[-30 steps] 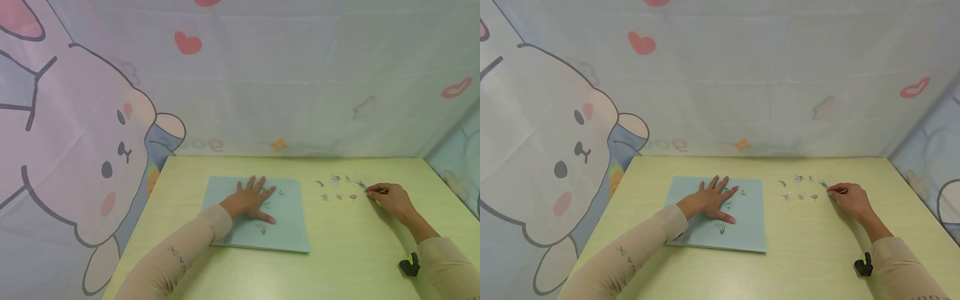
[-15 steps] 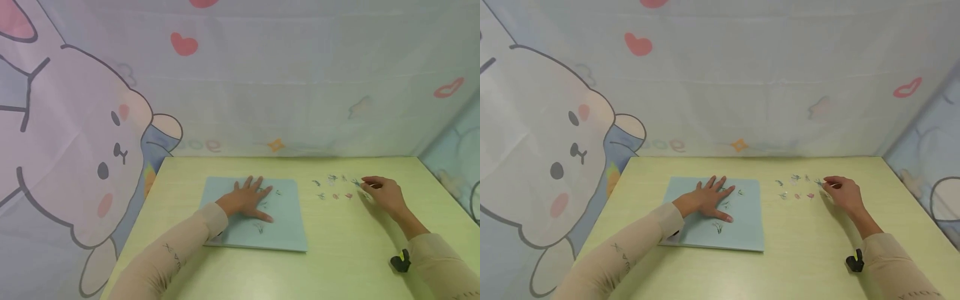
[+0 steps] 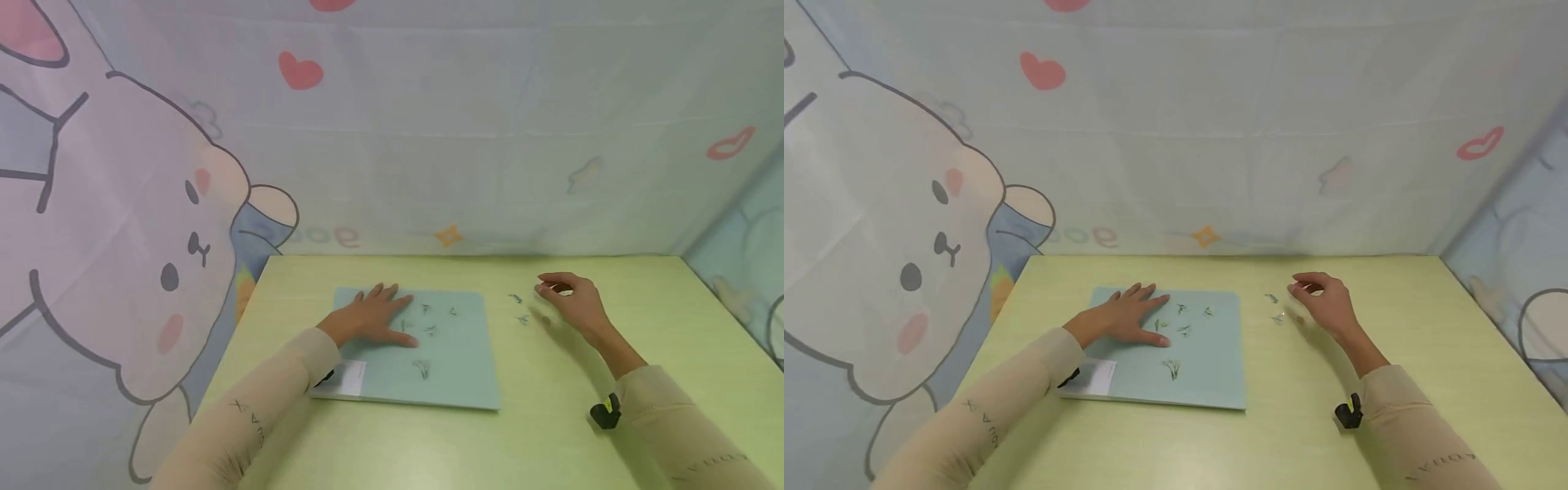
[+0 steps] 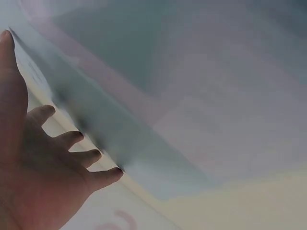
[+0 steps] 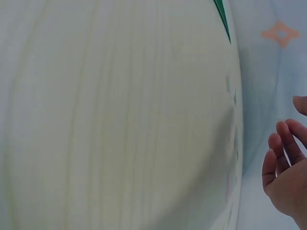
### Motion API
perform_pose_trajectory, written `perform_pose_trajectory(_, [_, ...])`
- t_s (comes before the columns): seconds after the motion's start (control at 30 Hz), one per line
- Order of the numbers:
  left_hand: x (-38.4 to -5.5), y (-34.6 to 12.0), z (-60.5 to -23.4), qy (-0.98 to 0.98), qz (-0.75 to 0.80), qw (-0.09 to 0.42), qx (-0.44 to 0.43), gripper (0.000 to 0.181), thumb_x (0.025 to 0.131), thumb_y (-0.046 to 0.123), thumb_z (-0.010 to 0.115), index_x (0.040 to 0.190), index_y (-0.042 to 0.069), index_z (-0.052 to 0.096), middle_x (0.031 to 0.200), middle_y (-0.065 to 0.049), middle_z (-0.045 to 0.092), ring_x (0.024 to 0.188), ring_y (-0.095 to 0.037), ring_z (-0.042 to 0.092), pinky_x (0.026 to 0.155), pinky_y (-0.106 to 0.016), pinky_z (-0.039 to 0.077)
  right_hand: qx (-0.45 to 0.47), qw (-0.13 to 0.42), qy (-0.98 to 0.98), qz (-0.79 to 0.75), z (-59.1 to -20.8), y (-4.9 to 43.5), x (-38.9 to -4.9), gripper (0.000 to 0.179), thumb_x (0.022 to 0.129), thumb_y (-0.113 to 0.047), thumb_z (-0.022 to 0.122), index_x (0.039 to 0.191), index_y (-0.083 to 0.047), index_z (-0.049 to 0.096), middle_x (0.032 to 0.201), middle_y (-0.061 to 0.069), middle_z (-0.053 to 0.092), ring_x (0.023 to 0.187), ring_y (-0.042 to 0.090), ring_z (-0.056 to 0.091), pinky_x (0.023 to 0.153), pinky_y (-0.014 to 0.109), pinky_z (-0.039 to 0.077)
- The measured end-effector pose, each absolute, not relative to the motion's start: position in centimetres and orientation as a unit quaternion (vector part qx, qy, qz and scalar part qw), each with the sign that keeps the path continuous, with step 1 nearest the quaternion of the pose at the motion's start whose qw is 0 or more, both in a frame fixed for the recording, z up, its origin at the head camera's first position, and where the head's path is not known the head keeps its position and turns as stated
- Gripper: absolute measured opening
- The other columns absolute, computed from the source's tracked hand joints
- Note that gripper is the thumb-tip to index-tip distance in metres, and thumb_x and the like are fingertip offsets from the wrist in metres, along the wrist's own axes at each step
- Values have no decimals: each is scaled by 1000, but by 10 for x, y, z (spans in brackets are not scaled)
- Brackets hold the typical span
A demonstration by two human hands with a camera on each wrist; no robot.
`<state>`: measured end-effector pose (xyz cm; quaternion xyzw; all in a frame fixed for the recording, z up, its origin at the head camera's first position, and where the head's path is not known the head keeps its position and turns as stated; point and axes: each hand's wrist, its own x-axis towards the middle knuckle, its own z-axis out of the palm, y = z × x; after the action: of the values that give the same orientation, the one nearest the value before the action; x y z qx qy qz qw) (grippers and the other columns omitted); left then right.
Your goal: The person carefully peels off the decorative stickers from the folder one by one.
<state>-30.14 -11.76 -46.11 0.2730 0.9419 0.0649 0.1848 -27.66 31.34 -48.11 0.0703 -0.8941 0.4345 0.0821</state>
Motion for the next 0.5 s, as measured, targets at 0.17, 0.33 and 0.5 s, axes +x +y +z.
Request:
perform_pose_trajectory(0.17, [-304,-136,-466,945,58,187,263,106,89,83,60,172,32,18,179,-9,3,163,-40,-1,124,-70,9,88,69,-883,456,-483,286,-284,46,107,-31,67,141,0,66,124,19,67,108,24,60,80,23,51])
perform_pose_trajectory(0.33, [-304,-142,-469,946,58,191,256,110,88,82,64,172,32,14,178,-12,-6,162,-43,-5,123,-73,6,104,42,-873,474,-482,259,-290,47,106,-31,68,141,0,65,123,19,67,113,29,61,84,28,52])
perform_pose_trajectory(0.5, [-301,-143,-472,948,42,197,248,113,87,82,65,172,32,11,177,-15,-12,162,-44,-7,122,-74,6,119,19,-866,486,-481,237,-294,48,106,-31,68,142,0,64,124,18,66,114,31,61,83,30,53])
